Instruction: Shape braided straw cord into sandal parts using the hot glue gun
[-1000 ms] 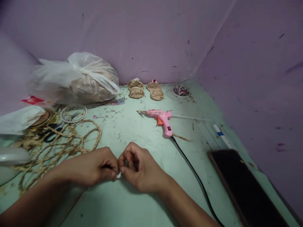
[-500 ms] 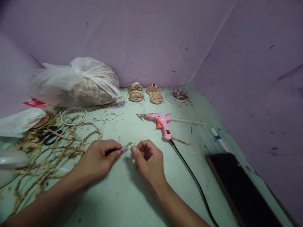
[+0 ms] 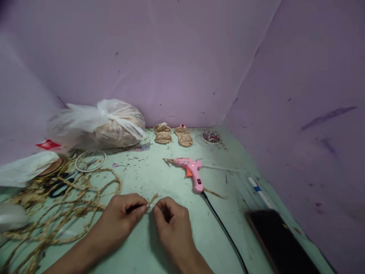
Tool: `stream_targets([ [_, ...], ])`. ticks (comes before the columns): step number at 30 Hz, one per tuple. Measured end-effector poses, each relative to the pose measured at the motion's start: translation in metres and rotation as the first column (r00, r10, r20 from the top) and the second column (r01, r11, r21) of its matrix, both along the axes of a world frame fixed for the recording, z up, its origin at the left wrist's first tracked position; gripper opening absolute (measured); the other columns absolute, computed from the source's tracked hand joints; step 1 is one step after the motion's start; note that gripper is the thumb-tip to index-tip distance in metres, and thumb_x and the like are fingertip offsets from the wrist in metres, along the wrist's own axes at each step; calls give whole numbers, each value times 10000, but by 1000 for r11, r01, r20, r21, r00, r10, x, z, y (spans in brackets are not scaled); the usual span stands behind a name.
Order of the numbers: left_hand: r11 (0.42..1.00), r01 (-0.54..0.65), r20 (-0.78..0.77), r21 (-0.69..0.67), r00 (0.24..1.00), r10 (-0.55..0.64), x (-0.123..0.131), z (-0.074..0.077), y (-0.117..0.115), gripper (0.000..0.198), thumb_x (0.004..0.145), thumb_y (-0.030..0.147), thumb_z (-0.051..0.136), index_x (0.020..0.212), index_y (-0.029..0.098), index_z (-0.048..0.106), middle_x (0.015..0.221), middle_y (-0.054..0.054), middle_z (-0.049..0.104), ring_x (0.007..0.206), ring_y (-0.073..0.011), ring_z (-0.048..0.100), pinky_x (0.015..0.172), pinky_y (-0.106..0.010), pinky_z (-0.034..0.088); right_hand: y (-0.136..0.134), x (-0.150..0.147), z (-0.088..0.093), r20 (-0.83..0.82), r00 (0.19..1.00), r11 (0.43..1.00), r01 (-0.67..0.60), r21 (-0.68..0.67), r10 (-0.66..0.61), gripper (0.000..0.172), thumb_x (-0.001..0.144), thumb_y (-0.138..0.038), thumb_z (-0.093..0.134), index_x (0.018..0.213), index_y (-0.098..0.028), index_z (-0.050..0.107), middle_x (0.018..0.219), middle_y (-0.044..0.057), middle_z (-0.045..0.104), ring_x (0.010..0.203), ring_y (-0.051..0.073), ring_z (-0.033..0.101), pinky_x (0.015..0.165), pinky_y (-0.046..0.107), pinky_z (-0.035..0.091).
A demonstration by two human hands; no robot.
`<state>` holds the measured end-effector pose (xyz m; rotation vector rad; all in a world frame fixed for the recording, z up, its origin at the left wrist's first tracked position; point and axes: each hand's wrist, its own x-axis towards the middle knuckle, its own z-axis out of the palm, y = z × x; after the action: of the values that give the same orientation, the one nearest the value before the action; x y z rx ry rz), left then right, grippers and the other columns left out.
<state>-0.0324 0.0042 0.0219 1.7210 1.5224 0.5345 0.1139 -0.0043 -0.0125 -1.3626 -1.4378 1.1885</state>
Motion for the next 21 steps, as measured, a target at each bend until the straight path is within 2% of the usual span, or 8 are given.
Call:
stream_targets([
  [2,1000,21,10,-2,1000,-21,0,2,-1,230,776,248,449,685,172,646,667,-15,628,659,-144,543,598,-235,357,-1,1,-2,9,1000,1000,-11,17,11,185,752,-306,523,628,-170,537,548,-12,484,521,121,435,487,232,345],
  [7,981,187,55,-42,981,-185,-5,6,0,211,739,209,452,678,158,647,618,11,572,603,-113,483,561,-213,329,1,3,-7,3,999,997,-44,67,44,142,763,-286,529,690,-175,578,610,10,562,583,148,507,536,251,393],
  [13,930,310,184,-200,944,-275,-15,3,5,176,698,213,461,643,135,609,534,40,433,516,-86,362,474,-201,263,7,10,2,38,984,973,-175,147,171,117,758,-178,552,679,-183,638,629,12,608,595,144,543,559,256,411],
  [17,877,418,160,-235,907,-390,-20,2,7,147,662,167,430,602,144,562,527,47,388,511,-81,321,477,-204,251,11,17,7,49,955,924,-294,244,291,139,777,-146,554,706,-188,666,669,28,637,637,148,575,606,272,440],
  [21,830,485,61,-275,871,-488,-20,6,7,121,618,140,409,560,149,514,528,50,364,519,-80,315,473,-207,238,12,22,11,63,895,843,-438,313,442,143,790,-152,552,731,-182,679,690,42,640,668,151,585,623,278,464],
])
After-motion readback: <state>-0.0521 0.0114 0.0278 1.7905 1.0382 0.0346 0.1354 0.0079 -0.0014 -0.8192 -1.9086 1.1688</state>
